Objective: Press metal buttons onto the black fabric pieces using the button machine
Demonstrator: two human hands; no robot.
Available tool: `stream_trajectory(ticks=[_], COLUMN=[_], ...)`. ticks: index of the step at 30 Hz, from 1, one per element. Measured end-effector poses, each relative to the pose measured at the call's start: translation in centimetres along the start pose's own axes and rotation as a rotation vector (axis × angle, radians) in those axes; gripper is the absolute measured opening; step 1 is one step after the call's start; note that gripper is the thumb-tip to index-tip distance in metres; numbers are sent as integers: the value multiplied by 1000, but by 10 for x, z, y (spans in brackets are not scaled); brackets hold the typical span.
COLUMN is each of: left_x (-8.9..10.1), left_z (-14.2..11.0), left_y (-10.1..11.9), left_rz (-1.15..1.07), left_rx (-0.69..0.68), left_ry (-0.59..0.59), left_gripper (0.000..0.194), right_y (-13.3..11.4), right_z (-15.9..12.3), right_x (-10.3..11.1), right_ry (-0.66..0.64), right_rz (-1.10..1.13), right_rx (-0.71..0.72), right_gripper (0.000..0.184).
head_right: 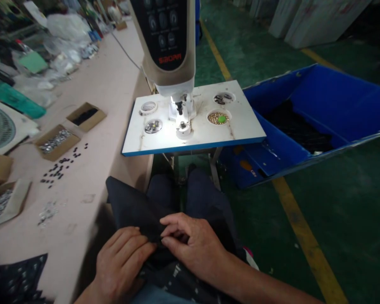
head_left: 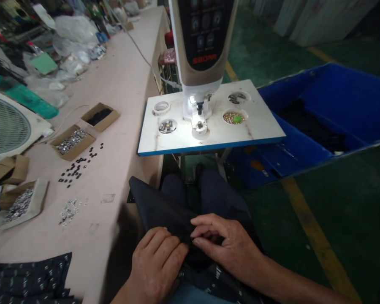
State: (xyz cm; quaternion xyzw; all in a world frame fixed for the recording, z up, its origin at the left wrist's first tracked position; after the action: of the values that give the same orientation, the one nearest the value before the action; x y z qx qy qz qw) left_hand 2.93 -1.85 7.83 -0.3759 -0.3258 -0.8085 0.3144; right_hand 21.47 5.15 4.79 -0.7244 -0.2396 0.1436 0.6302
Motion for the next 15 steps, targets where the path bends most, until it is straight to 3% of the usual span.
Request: stream_trajectory(ticks=[15], left_x=[4], left_z=[1], left_y=[-2], left_rz=[-14], left_rx=[3], left_ry=[31], left_gripper=[24], right_y=[-1], right_z=[4], right_x=[-6], right_ry=[-47], right_rz=[-96], right_rx=[87], right_gripper=[37])
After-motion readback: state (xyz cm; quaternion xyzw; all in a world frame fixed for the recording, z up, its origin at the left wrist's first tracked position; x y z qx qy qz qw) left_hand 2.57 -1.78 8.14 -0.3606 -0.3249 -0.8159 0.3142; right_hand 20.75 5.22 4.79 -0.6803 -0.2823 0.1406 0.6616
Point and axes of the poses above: each hand's wrist, its own z-axis towards the middle knuckle, its own x-axis out of the back of the hand, y = z × x, the point moved 2 cm from there along z, towards the middle knuckle, and after that the axes turned 5 degrees about y, right-handed, at the moved point
